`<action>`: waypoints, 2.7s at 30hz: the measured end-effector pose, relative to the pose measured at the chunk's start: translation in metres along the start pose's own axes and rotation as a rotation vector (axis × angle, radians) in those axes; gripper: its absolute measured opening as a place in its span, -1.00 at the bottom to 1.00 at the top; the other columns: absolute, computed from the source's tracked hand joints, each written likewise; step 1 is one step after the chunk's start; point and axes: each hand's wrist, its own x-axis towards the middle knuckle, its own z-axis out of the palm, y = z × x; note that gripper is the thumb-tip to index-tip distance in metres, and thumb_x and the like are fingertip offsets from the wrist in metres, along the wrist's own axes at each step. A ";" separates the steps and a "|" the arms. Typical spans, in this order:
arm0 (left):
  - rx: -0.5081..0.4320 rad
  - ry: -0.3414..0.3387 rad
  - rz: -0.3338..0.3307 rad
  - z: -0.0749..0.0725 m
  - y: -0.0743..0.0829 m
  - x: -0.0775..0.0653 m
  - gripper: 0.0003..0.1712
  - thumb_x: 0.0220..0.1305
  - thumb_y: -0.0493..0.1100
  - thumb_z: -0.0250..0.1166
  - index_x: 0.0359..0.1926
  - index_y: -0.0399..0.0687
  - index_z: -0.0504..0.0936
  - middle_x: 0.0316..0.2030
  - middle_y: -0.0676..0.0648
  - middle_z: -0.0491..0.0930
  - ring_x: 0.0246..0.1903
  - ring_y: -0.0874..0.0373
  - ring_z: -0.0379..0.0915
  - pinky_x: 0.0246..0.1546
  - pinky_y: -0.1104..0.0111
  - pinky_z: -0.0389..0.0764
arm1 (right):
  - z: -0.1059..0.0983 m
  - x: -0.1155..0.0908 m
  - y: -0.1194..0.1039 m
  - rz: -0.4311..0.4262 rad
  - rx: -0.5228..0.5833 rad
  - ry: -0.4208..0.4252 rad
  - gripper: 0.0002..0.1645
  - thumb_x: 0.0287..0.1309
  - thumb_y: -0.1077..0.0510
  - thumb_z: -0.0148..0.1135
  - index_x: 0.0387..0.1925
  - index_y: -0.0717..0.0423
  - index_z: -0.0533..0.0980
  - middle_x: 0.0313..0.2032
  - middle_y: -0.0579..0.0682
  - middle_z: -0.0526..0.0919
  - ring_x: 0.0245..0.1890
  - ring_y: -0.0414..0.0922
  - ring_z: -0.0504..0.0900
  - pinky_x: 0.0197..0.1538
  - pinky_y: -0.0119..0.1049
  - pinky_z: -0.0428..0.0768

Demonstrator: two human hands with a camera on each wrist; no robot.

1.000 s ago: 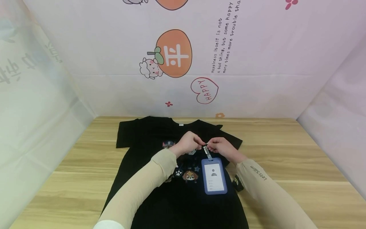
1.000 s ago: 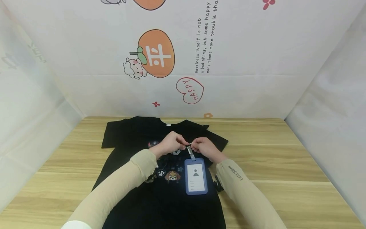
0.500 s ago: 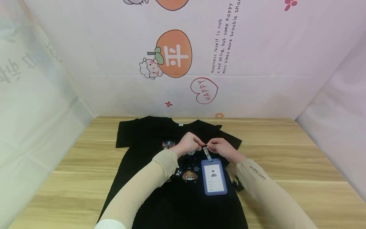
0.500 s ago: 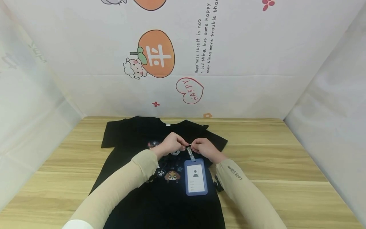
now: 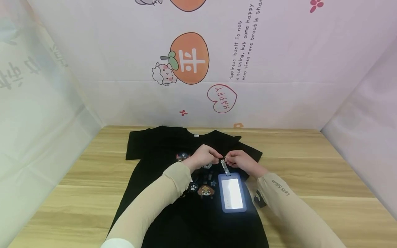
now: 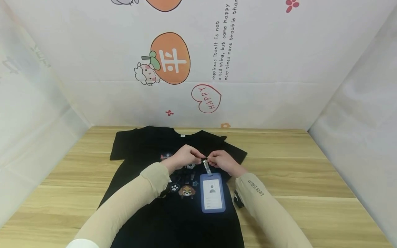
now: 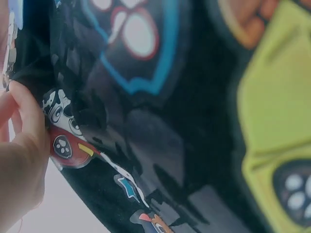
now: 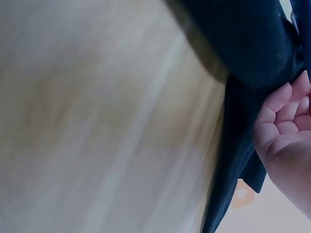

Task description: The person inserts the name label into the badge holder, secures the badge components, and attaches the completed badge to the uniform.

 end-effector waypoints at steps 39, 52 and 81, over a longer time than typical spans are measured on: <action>0.485 0.003 0.053 -0.097 -0.048 -0.031 -0.37 0.15 -0.13 0.36 0.23 -0.19 0.42 0.16 -0.25 0.42 -0.02 -0.05 0.43 0.08 0.11 0.46 | -0.031 -0.010 0.019 -0.127 -0.637 0.101 -0.57 0.27 0.08 0.11 0.09 0.23 0.47 0.10 0.39 0.43 0.11 0.31 0.39 0.15 0.19 0.38; 0.759 -0.080 -0.115 -0.097 -0.055 -0.035 -0.07 0.07 0.05 0.42 0.41 0.05 0.20 0.45 -0.32 -0.13 0.39 -0.41 -0.29 0.29 -0.30 -0.03 | -0.030 -0.007 0.020 -0.071 -0.934 0.012 -0.36 0.27 -0.04 0.12 0.30 0.15 0.31 0.32 0.38 0.19 0.27 0.40 0.16 0.23 0.28 0.27; 0.751 -0.090 -0.129 -0.099 -0.055 -0.035 -0.07 0.12 0.13 0.36 0.44 0.13 0.14 0.48 -0.24 -0.18 0.43 -0.32 -0.37 0.32 -0.28 -0.17 | -0.072 -0.004 0.040 0.034 -0.938 -0.052 -0.23 0.30 -0.17 0.03 0.40 0.07 0.14 0.40 0.37 -0.01 0.32 0.44 0.01 0.27 0.43 -0.03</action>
